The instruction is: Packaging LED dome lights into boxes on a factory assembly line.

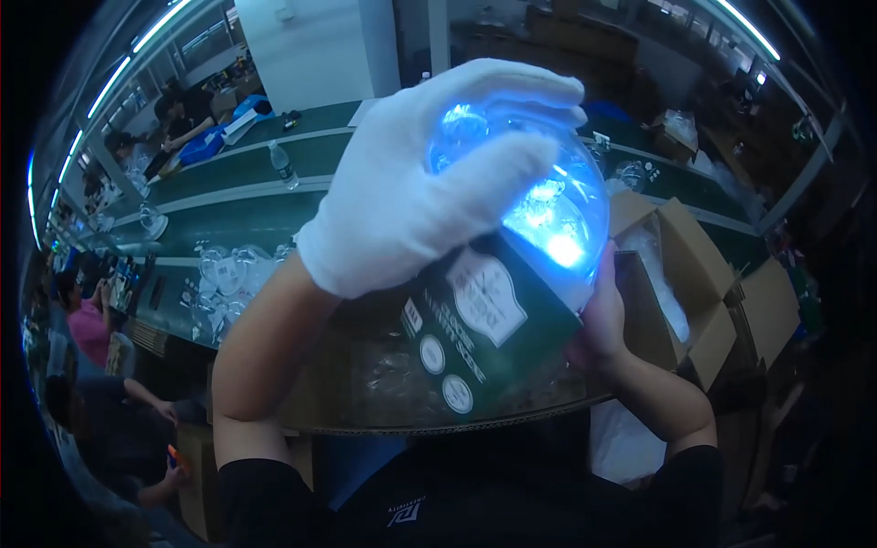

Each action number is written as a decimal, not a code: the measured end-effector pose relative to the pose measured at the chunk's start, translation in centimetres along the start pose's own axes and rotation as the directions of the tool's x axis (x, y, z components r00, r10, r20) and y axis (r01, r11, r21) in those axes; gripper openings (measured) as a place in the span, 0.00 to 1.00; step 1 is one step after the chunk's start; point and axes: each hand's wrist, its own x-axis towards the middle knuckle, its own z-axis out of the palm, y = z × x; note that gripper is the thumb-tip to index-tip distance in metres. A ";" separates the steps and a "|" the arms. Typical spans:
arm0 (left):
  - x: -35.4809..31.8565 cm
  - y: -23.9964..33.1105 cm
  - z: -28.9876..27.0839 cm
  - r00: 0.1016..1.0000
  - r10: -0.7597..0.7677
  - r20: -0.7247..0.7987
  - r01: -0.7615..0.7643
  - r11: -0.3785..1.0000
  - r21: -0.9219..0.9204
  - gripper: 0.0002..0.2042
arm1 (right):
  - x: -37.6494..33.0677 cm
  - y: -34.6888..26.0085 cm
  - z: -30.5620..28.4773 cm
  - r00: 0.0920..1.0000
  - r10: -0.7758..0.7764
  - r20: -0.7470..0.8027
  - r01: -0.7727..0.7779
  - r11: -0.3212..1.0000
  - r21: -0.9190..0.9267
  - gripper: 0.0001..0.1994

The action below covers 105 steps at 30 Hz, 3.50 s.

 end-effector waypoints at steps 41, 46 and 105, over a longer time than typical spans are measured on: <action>3.2 -0.7 13.7 0.859 0.104 0.501 -0.495 -0.081 0.865 0.24 | 1.4 -2.1 -2.2 0.969 -0.245 -0.022 0.242 0.964 -0.111 0.31; -1.5 -2.9 9.7 0.509 0.304 0.805 -0.860 0.164 0.482 0.18 | 1.0 -4.6 -2.1 0.979 -0.190 -0.069 0.192 0.981 0.026 0.31; -12.4 -3.2 -1.9 0.810 -0.548 -0.209 0.581 0.705 0.407 0.12 | -0.2 1.1 -2.4 0.685 0.721 0.107 -0.628 0.658 -0.415 0.31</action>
